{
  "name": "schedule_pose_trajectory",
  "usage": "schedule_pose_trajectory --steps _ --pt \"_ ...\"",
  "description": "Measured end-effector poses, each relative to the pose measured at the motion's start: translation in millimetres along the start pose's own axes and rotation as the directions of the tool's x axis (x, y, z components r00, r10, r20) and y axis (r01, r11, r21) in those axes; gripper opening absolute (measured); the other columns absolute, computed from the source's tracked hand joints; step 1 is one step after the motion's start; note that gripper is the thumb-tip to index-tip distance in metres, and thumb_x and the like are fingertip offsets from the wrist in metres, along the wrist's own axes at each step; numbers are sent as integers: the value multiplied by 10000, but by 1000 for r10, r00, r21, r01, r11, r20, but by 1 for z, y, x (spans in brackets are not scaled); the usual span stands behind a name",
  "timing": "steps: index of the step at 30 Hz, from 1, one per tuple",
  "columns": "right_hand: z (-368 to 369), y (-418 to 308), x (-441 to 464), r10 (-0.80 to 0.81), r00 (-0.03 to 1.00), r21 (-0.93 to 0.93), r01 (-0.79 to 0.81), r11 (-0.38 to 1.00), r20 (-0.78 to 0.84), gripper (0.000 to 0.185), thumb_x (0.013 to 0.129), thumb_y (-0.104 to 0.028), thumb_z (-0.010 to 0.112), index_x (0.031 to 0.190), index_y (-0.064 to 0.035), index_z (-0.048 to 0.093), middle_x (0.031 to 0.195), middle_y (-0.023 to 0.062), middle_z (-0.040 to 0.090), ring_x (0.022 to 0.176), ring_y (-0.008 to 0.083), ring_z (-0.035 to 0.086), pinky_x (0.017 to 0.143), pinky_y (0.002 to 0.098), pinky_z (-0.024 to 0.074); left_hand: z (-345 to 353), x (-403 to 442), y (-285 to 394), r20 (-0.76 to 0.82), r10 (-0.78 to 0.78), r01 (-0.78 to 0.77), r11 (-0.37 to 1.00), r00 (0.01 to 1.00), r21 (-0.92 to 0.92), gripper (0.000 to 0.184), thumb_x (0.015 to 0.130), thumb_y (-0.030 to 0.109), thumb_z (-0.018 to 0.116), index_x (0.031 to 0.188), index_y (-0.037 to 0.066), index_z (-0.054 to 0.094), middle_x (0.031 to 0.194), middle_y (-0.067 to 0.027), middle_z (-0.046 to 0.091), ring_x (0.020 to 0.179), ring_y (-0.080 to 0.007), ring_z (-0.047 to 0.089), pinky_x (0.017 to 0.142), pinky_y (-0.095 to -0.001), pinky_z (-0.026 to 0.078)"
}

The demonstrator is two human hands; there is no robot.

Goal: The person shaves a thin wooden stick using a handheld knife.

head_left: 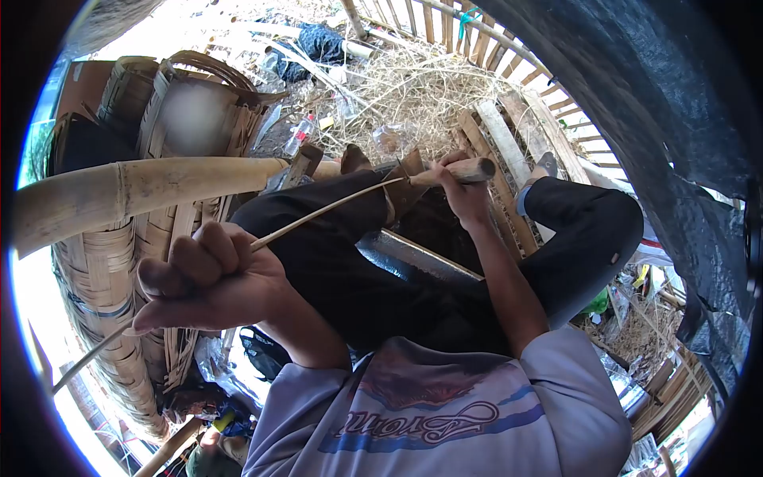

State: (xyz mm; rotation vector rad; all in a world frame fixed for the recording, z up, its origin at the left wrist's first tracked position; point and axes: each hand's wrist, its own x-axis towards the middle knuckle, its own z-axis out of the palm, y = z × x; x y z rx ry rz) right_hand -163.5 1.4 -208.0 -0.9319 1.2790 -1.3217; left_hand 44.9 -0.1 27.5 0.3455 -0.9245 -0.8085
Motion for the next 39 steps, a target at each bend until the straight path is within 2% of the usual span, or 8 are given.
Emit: schedule_pose_trajectory --steps 6,9,14,17,23,25,30,39 --pt "-4 58 0 -161 987 -220 157 963 0 111 797 -103 665 772 -42 576 689 5 621 652 79 596 591 231 478 3 1 -4 -17 -35 36 999 999 37 510 881 609 346 643 173 229 502 54 160 442 -62 79 373 -215 97" --pt "-5 38 -1 -3 1000 11 4 1000 -25 107 796 -96 665 772 -38 578 668 15 623 642 82 599 586 229 484 3 2 -2 -31 -46 46 999 998 1 512 882 609 349 643 174 222 502 57 154 450 -60 79 374 -211 99" --pt "-7 41 2 -163 987 -13 163 987 -14 73 784 -58 652 780 -32 584 689 31 623 646 83 609 584 232 500 3 1 0 -38 -50 50 999 998 11 512 882 614 341 646 175 223 502 58 144 456 -58 76 371 -204 100" --pt "-14 45 2 8 999 -85 -12 996 -52 61 783 -52 645 774 -41 586 676 10 607 644 71 587 579 222 479 11 5 -4 -83 8 7 985 997 170 511 887 615 327 649 175 221 503 55 140 455 -58 70 367 -207 93" --pt "-12 30 -4 -51 995 51 55 997 -89 118 763 -104 683 753 -40 584 670 16 603 632 75 573 582 236 463 12 1 -7 -181 57 4 948 982 319 508 903 608 291 657 176 193 499 53 131 448 -56 67 355 -205 60" --pt "-15 59 -6 -17 995 -148 3 989 -96 98 790 -90 658 748 -66 573 762 -3 575 744 71 549 700 236 445 17 -1 -17 -179 137 -9 818 974 575 508 907 604 283 654 175 183 505 52 125 446 -54 71 351 -205 47" --pt "-15 29 7 -72 985 -6 72 997 -158 103 769 -101 672 731 -53 589 632 22 594 567 70 560 539 237 461 20 7 -10 -218 117 -8 896 969 444 500 921 583 262 645 175 179 514 54 116 444 -49 73 343 -201 45" --pt "-12 33 -3 -47 996 -22 46 999 -81 101 789 -68 648 720 -27 587 623 56 630 560 104 619 547 243 502 19 8 -11 -238 88 21 906 967 422 494 928 572 239 642 174 178 527 60 116 446 -42 85 324 -187 52"
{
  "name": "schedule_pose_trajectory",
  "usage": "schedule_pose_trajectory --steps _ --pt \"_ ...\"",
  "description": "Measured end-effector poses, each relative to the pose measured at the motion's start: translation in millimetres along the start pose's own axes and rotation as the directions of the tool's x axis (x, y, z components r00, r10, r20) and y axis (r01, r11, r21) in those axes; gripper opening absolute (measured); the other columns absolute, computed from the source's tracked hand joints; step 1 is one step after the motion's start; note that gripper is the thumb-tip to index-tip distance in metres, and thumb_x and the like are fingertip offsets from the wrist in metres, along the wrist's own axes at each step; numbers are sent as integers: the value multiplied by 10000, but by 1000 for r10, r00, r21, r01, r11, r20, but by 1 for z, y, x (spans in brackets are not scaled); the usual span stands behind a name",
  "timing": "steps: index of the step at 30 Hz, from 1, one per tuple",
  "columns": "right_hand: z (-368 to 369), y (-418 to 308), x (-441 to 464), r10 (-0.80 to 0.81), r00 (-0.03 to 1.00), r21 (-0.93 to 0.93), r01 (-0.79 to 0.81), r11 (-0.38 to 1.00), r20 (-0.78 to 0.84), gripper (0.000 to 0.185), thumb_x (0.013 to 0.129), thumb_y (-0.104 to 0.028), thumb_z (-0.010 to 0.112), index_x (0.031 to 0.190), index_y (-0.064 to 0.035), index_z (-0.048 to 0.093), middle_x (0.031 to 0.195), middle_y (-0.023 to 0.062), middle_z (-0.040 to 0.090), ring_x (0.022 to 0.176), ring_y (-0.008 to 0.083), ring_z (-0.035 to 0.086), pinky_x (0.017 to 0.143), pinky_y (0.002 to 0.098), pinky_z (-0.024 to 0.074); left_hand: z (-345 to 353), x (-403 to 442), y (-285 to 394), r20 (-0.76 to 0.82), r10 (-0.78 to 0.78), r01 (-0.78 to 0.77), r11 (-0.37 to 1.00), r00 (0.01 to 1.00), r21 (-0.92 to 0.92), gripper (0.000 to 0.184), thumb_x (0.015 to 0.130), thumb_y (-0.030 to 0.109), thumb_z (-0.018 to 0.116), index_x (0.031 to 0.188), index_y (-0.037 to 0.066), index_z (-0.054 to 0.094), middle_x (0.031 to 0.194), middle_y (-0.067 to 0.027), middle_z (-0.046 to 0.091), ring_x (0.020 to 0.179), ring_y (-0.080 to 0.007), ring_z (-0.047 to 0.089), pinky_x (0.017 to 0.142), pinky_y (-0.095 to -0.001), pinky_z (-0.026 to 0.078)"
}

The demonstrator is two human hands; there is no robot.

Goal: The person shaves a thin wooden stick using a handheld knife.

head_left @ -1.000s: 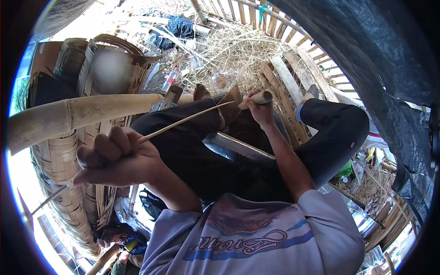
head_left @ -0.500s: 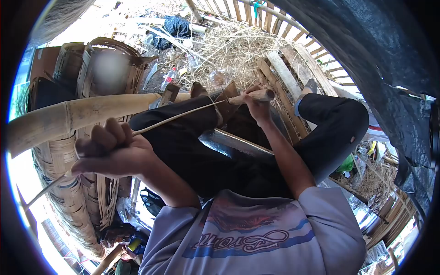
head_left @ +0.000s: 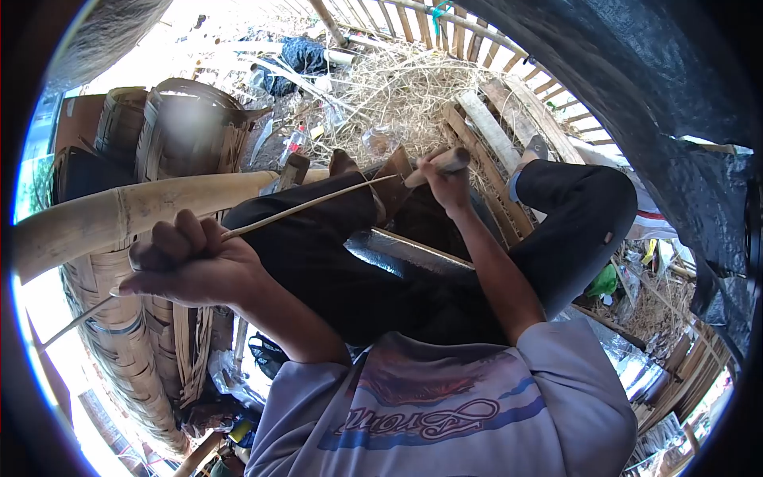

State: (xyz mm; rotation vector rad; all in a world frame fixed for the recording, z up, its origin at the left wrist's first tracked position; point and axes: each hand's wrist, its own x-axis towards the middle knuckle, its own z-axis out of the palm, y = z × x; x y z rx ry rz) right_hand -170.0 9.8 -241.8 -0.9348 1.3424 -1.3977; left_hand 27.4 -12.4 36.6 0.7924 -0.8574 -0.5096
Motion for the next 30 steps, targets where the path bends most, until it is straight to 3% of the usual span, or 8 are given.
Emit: schedule_pose_trajectory --steps 4,6,10,16,19,24,26,30 --pt "0 -1 -3 45 999 88 -45 995 9 89 767 -82 672 748 -54 590 706 11 605 671 91 585 632 241 475 0 -1 3 -19 26 -24 996 999 87 493 929 572 231 642 176 176 524 61 118 438 -37 93 319 -178 56" --pt "3 33 -1 -157 988 -195 157 968 18 110 775 -96 669 736 -27 593 629 45 630 594 112 621 571 253 496 2 -1 0 -35 6 -4 998 999 67 494 928 574 231 642 176 175 523 61 119 438 -36 95 319 -175 58" --pt "-3 7 1 64 997 -20 -65 998 -40 107 777 -112 670 749 -50 588 750 32 627 683 92 587 641 247 475 1 0 1 -60 36 -29 994 998 106 499 928 576 232 641 172 173 521 61 120 434 -35 99 324 -175 60" --pt "6 19 -1 -150 988 41 151 988 -32 103 776 -82 666 745 -40 578 647 34 618 621 94 621 564 233 491 6 -3 -3 -106 114 -83 961 988 265 496 935 565 230 638 172 177 518 60 119 426 -38 104 335 -182 56" --pt "-1 15 8 -64 996 -45 61 997 -63 99 777 -76 658 755 -24 576 652 42 627 616 98 619 565 238 490 1 1 0 -68 6 -2 998 998 56 492 939 560 220 637 174 177 514 62 120 424 -37 107 329 -178 63" --pt "7 0 -8 -10 1000 81 9 997 7 114 769 -106 669 718 -46 586 661 30 637 616 109 620 570 268 484 -4 0 3 -82 48 -33 984 995 174 488 941 556 212 636 177 176 509 65 123 422 -32 112 314 -162 86" --pt "10 38 -10 -84 996 -229 83 970 5 124 764 -115 676 714 -42 588 656 38 641 614 112 629 566 263 491 1 1 1 -60 55 -46 987 997 152 486 941 555 211 636 178 176 508 66 125 422 -30 114 311 -156 94" --pt "2 13 0 -5 998 -51 1 999 -65 124 763 -106 676 746 -19 590 647 66 637 615 108 635 571 233 505 4 0 2 -148 46 -16 980 988 197 491 939 560 213 634 176 187 502 68 140 415 -23 136 305 -156 101"
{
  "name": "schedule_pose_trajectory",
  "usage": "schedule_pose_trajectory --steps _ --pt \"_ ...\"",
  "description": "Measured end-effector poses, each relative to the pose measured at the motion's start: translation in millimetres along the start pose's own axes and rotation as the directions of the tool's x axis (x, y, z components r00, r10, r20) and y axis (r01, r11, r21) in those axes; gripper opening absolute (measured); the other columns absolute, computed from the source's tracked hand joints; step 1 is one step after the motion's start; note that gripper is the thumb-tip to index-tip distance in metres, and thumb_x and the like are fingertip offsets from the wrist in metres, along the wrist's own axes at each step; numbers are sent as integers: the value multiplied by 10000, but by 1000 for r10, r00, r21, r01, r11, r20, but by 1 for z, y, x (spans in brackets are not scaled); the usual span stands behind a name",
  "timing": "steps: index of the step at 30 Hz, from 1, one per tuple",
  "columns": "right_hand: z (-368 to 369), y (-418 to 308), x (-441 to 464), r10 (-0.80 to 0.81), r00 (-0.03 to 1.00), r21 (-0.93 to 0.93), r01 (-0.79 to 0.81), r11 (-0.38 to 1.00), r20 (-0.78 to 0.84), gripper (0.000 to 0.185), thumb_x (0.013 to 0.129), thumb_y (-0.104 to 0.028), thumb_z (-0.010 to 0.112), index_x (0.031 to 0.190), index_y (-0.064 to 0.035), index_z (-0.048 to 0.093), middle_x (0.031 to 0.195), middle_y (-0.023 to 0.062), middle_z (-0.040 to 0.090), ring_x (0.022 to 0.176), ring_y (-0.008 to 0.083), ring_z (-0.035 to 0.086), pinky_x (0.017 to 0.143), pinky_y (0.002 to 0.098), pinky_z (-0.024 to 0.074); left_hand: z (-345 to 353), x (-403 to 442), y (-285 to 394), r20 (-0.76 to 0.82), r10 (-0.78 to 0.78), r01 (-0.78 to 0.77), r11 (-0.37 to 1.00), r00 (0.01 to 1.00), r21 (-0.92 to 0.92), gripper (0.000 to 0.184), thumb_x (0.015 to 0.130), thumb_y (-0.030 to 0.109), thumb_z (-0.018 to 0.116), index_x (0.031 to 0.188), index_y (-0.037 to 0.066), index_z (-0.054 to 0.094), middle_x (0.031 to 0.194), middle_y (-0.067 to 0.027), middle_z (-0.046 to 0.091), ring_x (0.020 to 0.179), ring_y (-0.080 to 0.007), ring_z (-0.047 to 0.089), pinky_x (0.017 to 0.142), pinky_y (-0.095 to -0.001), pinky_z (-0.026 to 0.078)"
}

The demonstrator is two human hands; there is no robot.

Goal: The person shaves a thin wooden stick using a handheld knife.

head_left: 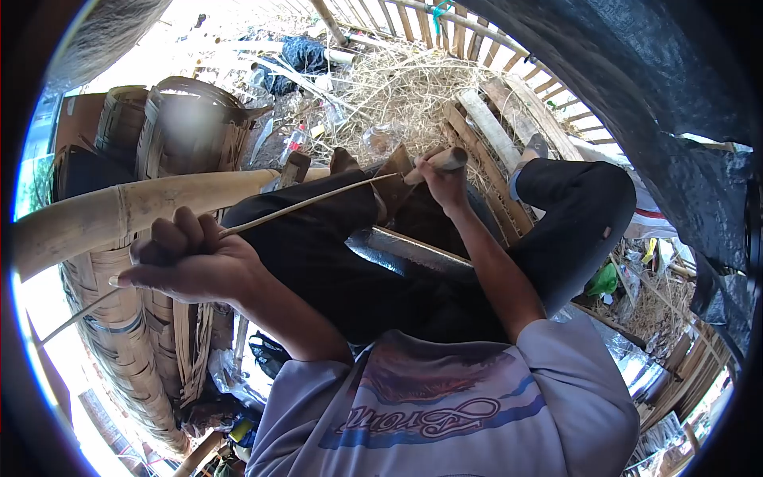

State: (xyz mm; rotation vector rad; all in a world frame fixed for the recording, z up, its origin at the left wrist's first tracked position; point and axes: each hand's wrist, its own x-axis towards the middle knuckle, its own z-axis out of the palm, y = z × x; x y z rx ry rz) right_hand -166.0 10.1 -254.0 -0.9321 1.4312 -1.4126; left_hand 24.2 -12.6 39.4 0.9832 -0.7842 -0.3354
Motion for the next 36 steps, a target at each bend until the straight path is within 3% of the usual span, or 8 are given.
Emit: schedule_pose_trajectory --steps 1,10,16,20,25,28,29,36 --pt "-2 -31 0 126 990 57 -130 990 58 102 768 -113 671 746 -52 593 729 28 617 692 98 597 638 252 481 0 0 0 -29 2 -2 1000 1000 15 493 938 562 217 633 175 193 499 68 146 412 -21 144 303 -158 104" --pt "0 -3 -2 141 989 126 -147 981 54 100 764 -111 688 754 -62 601 718 7 604 682 75 569 630 237 468 -1 0 0 -23 17 -16 999 1000 31 503 935 569 225 632 170 193 512 65 136 411 -26 139 321 -166 103" --pt "7 32 -7 -95 993 -95 101 990 66 90 765 -83 668 723 -45 599 645 27 629 612 109 615 581 260 488 2 -1 0 28 40 -41 999 999 34 497 938 563 230 633 172 188 514 63 131 414 -28 129 326 -173 92" --pt "0 -2 -2 124 992 82 -122 989 -13 91 766 -103 670 763 -41 603 660 39 630 624 118 614 594 268 493 -1 2 -2 32 -17 18 999 999 -34 497 937 563 230 636 170 189 513 61 131 414 -32 127 328 -179 90" --pt "4 5 -7 52 999 120 -52 991 -2 114 772 -123 679 738 -65 586 739 -3 591 703 70 552 640 248 456 -1 -1 -3 -1 58 -57 992 998 112 494 933 567 242 643 169 204 512 59 143 409 -35 140 331 -179 96" --pt "2 20 -9 -72 997 59 70 996 30 89 767 -77 673 736 -37 600 704 28 615 646 99 602 588 240 482 2 0 -1 21 11 -12 1000 1000 10 494 935 565 236 643 168 202 513 59 142 411 -34 137 334 -178 94" --pt "3 11 -8 88 996 85 -88 992 4 89 759 -71 678 727 -35 604 681 35 617 635 95 599 576 239 481 2 0 0 27 14 -14 1000 1000 14 494 935 565 236 643 168 202 513 59 142 411 -34 137 334 -178 94" --pt "10 43 -13 -8 998 65 4 998 65 100 766 -73 680 742 -53 584 733 19 613 701 77 587 641 241 483 -1 -1 -1 -5 39 -39 998 999 56 495 936 565 235 647 165 196 513 57 140 418 -37 118 339 -183 88"
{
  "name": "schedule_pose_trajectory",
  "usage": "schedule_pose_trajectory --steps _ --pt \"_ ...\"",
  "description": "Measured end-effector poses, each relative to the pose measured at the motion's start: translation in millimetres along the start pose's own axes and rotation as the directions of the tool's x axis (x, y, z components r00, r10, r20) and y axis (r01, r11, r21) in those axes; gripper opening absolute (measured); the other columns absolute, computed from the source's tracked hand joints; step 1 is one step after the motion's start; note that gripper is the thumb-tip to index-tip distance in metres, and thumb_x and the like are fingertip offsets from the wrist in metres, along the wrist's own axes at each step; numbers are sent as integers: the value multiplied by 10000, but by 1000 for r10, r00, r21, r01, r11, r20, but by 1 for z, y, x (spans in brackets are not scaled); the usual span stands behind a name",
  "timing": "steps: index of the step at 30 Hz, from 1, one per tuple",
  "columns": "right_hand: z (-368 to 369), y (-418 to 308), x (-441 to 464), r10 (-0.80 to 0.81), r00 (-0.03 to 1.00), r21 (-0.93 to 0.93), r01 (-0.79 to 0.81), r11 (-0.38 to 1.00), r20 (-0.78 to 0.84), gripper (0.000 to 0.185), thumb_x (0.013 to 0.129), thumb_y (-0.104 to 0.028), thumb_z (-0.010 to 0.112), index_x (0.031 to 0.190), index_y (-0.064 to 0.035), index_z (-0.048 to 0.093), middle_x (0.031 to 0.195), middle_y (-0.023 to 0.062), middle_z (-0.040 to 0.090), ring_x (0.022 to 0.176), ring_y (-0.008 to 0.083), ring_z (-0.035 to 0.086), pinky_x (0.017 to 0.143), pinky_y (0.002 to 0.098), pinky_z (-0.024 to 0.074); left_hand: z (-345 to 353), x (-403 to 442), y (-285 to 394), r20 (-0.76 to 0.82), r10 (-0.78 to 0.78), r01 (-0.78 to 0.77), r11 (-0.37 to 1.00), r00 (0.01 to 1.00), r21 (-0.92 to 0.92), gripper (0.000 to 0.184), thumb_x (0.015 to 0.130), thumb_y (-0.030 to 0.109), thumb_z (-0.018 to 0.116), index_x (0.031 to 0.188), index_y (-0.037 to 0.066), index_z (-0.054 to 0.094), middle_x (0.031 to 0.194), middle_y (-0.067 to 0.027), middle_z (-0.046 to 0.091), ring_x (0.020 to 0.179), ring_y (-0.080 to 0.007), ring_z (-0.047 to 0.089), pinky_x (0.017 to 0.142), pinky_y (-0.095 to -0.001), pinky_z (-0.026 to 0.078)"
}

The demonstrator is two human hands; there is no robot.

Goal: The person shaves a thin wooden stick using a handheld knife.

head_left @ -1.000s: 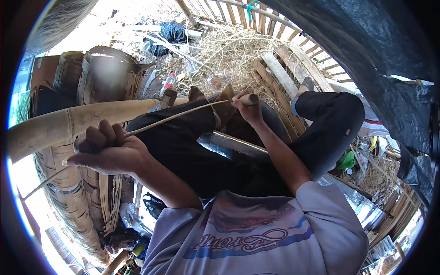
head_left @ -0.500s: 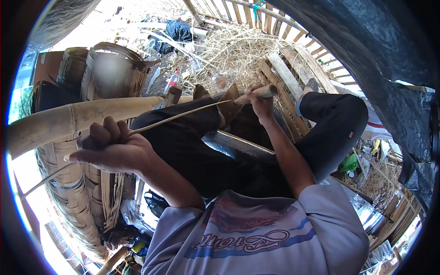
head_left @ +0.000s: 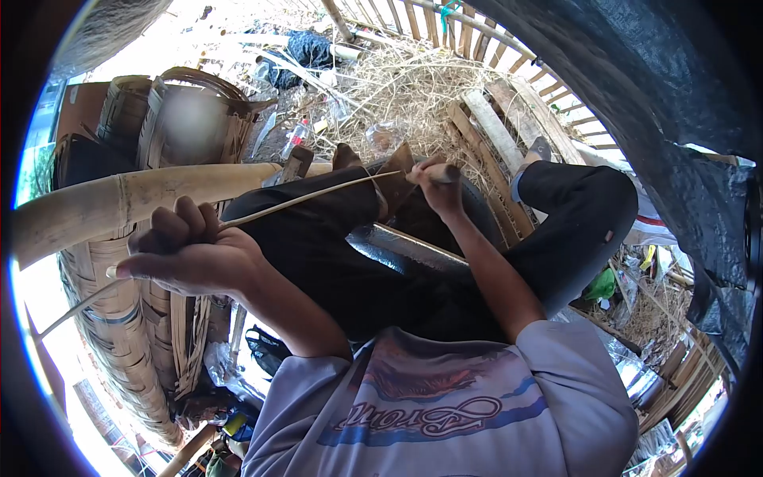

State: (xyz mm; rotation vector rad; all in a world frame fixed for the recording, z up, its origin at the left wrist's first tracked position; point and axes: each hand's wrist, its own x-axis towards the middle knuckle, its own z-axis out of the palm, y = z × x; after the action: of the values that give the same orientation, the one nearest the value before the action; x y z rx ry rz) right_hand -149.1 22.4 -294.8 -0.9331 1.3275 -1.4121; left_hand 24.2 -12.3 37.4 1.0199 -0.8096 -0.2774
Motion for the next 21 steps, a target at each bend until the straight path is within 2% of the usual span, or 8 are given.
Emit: schedule_pose_trajectory --steps 2,4,5,9,14,17,20,21 --pt "-5 1 0 -114 992 -160 122 980 59 99 769 -68 677 750 -48 582 743 26 618 712 77 595 650 234 490 5 1 0 -3 4 -5 1000 1000 -19 495 935 566 236 647 165 198 512 58 140 417 -37 120 340 -183 91" --pt "-3 -21 1 109 994 -63 -107 992 26 89 760 -79 667 711 -51 599 657 30 627 627 78 593 580 244 480 5 1 0 -47 7 -6 1000 999 24 497 934 568 242 642 167 196 508 58 143 417 -37 125 343 -184 95" --pt "0 -47 0 107 994 66 -106 992 -5 86 771 -71 659 718 -48 595 671 19 613 641 82 589 587 240 476 3 1 0 -48 7 -5 999 999 32 497 934 568 242 642 167 196 508 58 143 417 -37 125 343 -184 95" --pt "-4 -46 -2 -12 999 12 12 1000 39 100 797 -88 664 756 -58 578 765 11 603 755 74 568 713 231 466 0 -1 -3 -18 36 -35 998 999 61 505 931 572 242 636 166 191 494 55 145 411 -35 126 346 -181 102" --pt "-5 -28 3 2 995 42 2 999 -101 104 781 -71 657 716 -38 583 682 21 595 644 67 565 588 230 461 6 -11 -7 58 137 -145 974 989 176 515 942 561 230 622 161 182 519 46 153 442 -59 125 370 -194 100" --pt "-2 -58 3 32 999 -20 -32 999 19 101 785 -70 660 730 -43 579 795 35 625 758 98 584 720 255 479 7 -2 0 -44 63 -60 995 997 82 503 929 573 245 642 163 199 490 58 151 409 -32 129 346 -178 118" --pt "3 -48 -7 -98 995 80 99 992 -25 116 781 -93 662 707 -39 591 651 17 605 644 86 594 579 240 472 -4 1 1 -59 -27 28 1000 998 12 492 932 567 257 649 168 204 497 60 163 417 -38 133 355 -186 102" --pt "-2 -20 -10 -59 998 -72 60 996 24 111 782 -89 659 709 -39 592 644 17 609 640 92 603 582 242 479 -4 1 0 -32 -45 44 999 998 -28 490 933 564 261 649 168 205 503 59 160 423 -41 129 360 -193 92"
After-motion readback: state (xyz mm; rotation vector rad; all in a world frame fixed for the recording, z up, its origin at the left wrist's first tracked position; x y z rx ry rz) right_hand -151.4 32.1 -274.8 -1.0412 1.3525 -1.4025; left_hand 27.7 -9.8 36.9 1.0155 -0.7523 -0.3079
